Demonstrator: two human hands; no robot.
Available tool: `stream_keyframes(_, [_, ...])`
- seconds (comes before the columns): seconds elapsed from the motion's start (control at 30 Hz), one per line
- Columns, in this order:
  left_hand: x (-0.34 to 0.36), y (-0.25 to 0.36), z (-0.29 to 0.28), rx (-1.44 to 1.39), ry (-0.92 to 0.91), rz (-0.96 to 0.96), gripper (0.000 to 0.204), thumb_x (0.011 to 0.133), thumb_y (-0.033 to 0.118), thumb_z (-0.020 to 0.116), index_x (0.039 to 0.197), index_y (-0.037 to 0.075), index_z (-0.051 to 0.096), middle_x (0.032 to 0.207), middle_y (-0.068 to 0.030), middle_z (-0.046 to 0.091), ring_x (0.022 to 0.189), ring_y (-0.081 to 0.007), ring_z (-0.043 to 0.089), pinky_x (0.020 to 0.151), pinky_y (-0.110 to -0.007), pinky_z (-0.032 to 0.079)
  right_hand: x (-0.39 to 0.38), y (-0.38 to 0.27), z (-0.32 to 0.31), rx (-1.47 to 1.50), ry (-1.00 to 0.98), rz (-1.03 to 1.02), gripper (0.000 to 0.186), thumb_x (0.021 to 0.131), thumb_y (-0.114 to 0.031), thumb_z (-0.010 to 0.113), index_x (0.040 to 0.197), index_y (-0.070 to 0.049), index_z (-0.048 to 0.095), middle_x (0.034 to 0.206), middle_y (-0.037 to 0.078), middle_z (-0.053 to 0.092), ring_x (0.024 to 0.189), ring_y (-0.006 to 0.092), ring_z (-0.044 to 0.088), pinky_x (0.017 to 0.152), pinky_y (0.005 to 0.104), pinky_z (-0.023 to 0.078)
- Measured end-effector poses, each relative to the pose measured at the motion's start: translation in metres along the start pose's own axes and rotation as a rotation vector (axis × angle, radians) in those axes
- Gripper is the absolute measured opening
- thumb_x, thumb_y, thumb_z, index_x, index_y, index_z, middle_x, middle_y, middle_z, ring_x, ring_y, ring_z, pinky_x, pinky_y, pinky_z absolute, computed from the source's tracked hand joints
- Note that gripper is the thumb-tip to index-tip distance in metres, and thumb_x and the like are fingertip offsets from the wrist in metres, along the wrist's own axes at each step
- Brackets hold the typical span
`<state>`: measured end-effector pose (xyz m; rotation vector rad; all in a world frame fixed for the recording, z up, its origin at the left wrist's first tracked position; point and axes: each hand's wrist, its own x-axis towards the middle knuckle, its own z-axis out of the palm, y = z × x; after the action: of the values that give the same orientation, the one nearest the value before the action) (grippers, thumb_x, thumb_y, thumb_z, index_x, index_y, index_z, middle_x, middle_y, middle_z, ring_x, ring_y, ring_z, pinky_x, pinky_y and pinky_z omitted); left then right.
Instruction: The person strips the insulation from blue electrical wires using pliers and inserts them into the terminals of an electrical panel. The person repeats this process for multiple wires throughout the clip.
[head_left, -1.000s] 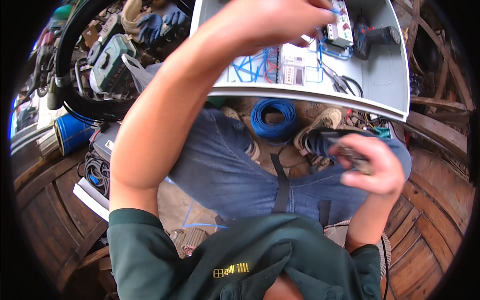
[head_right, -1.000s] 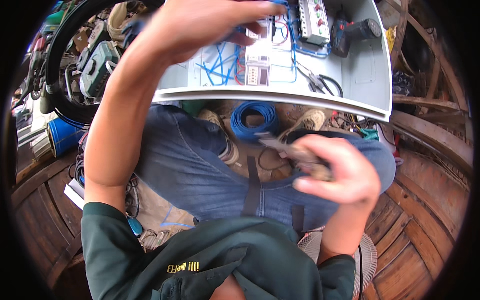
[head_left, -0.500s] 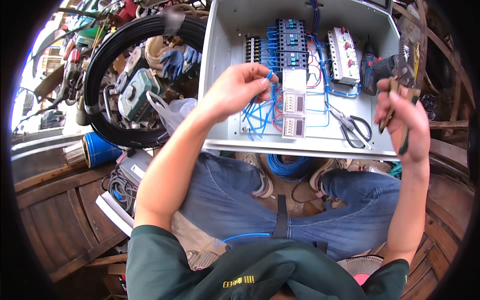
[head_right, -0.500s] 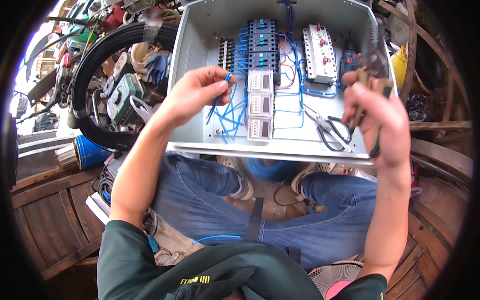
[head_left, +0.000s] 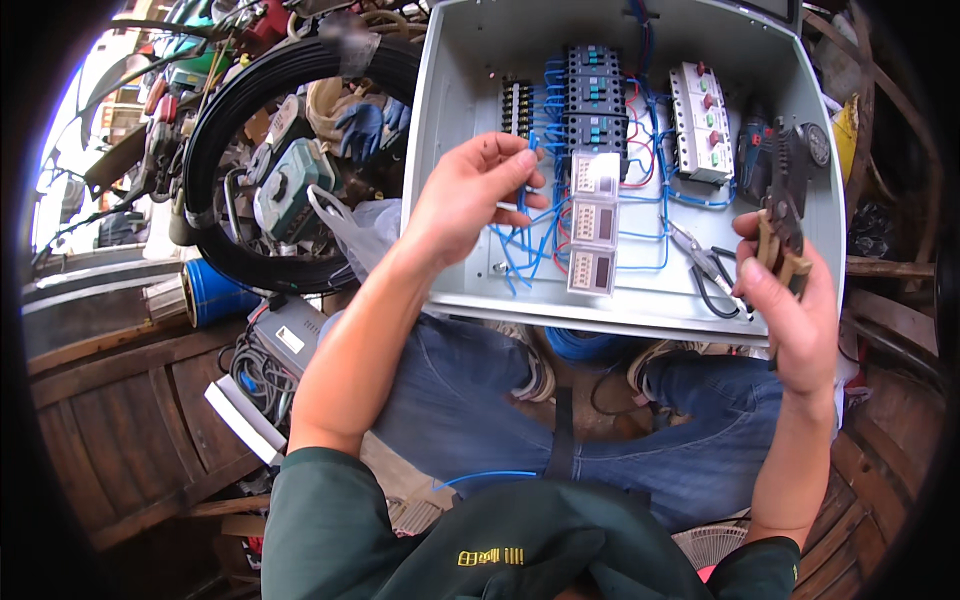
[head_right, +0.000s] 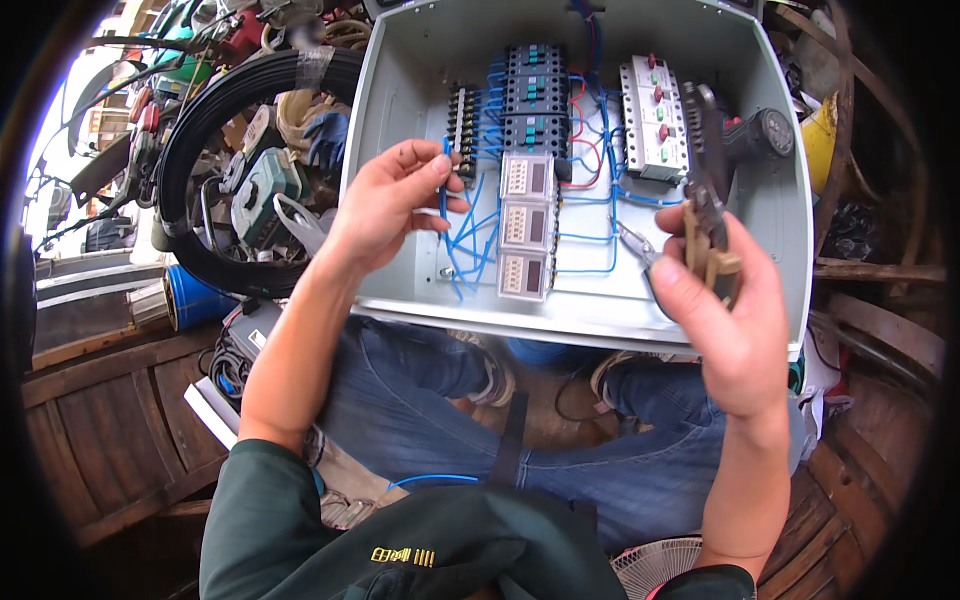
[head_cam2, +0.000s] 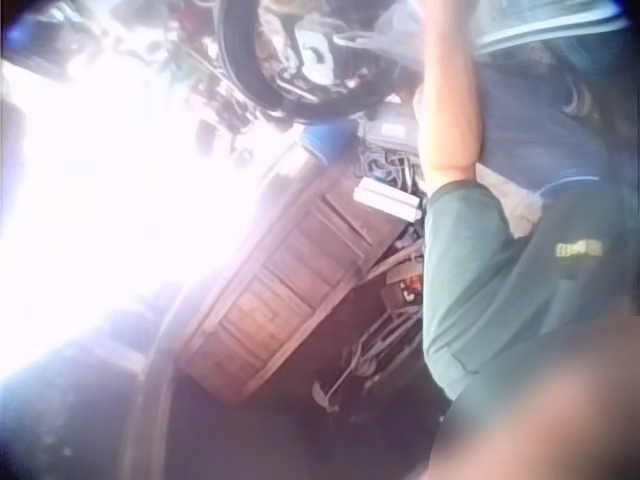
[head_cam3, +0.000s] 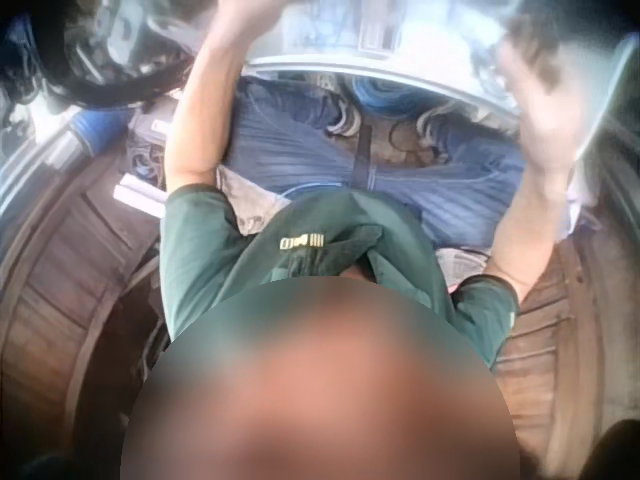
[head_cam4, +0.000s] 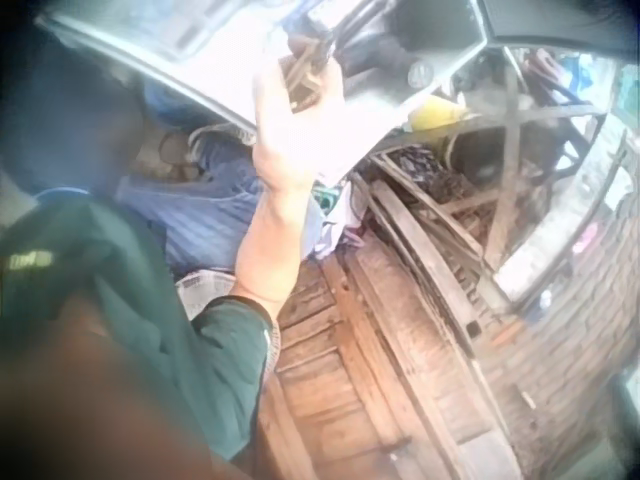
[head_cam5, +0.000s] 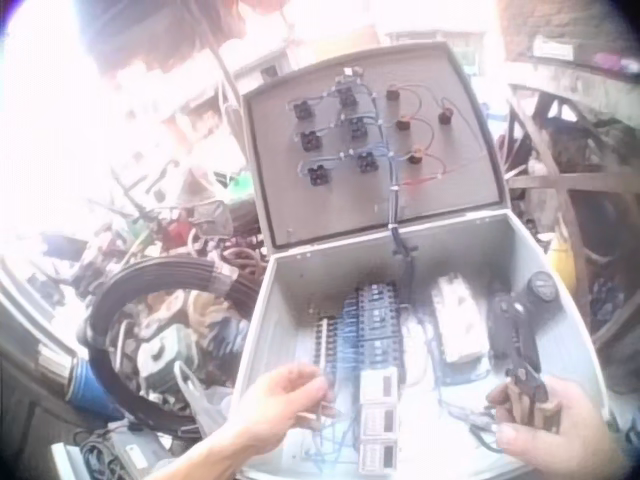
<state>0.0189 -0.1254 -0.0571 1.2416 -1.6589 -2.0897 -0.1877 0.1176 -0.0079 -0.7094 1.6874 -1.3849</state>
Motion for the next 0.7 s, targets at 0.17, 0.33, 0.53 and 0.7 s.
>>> stream_keyframes(0.17, [-0.02, -0.001, 0.024, -0.198, -0.146, 0.118, 0.016, 0.103, 0.013, 0.056, 0.116, 0.003, 0.055, 0.088, -0.005, 0.061, 0.069, -0.0103, 0.057, 0.056, -0.022, 0.048, 0.004, 0.001, 0.014, -0.124, 0.042, -0.109, 0.031, 0.088, -0.008, 0.069, 0.116, 0.0, 0.059, 0.085, -0.004, 0.053, 0.077, 0.0041, 0.048, 0.067, 0.0204, 0.04])
stream_keyframes(0.33, [-0.035, -0.001, 0.037, -0.208, -0.203, 0.225, 0.012, 0.103, 0.011, 0.055, 0.111, 0.005, 0.05, 0.084, -0.0047, 0.062, 0.07, -0.0062, 0.055, 0.057, -0.019, 0.041, 0.009, 0.013, 0.023, -0.439, 0.099, -0.319, 0.038, 0.08, -0.003, 0.07, 0.115, 0.003, 0.058, 0.091, 0.008, 0.058, 0.078, 0.0183, 0.057, 0.074, 0.0313, 0.048])
stream_keyframes(0.53, [-0.048, -0.001, 0.045, -0.377, -0.376, 0.308, 0.014, 0.102, 0.016, 0.06, 0.109, 0.006, 0.052, 0.089, -0.0079, 0.067, 0.071, -0.007, 0.056, 0.058, -0.02, 0.041, 0.002, 0.02, 0.027, -0.597, 0.048, -0.509, 0.053, 0.065, -0.001, 0.07, 0.116, 0.003, 0.056, 0.098, 0.017, 0.057, 0.09, 0.0368, 0.055, 0.083, 0.0428, 0.045])
stream_keyframes(0.7, [-0.068, -0.003, 0.052, -0.331, -0.477, 0.237, 0.015, 0.099, 0.017, 0.065, 0.106, 0.004, 0.058, 0.094, -0.0094, 0.069, 0.073, -0.0082, 0.059, 0.061, -0.022, 0.045, -0.015, 0.018, 0.028, -0.683, 0.029, -0.585, 0.065, 0.059, -0.004, 0.07, 0.121, 0.003, 0.054, 0.1, 0.019, 0.055, 0.09, 0.0387, 0.054, 0.084, 0.045, 0.044])
